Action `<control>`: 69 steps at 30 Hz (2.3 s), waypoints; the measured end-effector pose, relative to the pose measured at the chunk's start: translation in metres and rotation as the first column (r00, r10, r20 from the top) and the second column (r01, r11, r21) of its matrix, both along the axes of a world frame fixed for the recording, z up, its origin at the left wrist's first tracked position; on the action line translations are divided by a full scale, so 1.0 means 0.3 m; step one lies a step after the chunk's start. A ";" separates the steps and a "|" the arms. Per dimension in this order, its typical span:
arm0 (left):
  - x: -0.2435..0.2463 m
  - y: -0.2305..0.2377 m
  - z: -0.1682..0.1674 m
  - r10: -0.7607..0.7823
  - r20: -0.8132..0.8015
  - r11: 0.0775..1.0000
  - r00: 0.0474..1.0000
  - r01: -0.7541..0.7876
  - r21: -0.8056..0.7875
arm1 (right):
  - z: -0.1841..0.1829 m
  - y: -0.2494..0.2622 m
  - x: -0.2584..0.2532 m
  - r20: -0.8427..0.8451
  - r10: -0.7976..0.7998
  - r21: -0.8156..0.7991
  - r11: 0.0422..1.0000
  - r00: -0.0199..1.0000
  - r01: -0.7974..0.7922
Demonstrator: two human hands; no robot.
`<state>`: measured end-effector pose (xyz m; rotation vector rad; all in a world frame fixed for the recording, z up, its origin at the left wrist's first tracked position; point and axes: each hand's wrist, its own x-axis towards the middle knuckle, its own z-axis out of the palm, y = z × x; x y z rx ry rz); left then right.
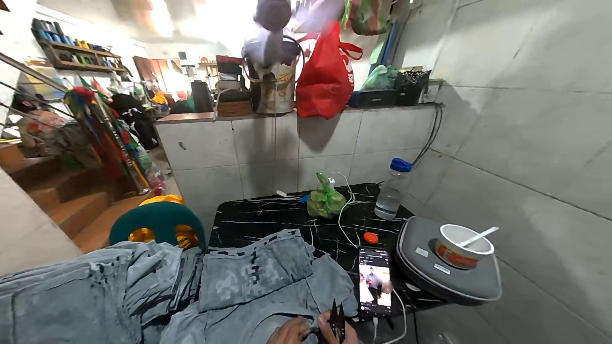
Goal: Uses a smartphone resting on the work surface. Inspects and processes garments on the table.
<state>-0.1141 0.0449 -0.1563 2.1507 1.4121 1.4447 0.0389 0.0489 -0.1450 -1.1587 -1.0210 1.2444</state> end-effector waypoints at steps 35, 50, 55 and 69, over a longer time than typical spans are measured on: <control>-0.039 -0.014 0.009 0.058 -0.067 0.997 0.996 -0.062 -0.053 | 0.060 -0.061 0.057 0.863 -0.066 0.233 0.931 0.501 -0.279; -0.042 -0.018 -0.003 0.055 0.012 0.997 0.998 -0.054 -0.063 | 0.060 -0.069 0.039 0.894 -0.106 0.266 0.908 0.434 -0.325; -0.035 -0.009 0.001 0.037 0.037 0.997 0.999 -0.034 -0.065 | 0.046 -0.053 0.017 0.910 -0.169 0.297 0.903 0.379 -0.312; -0.031 -0.007 0.004 0.000 0.238 0.991 0.971 0.032 -0.131 | 0.053 -0.058 -0.014 0.907 -0.233 0.328 0.914 0.350 -0.241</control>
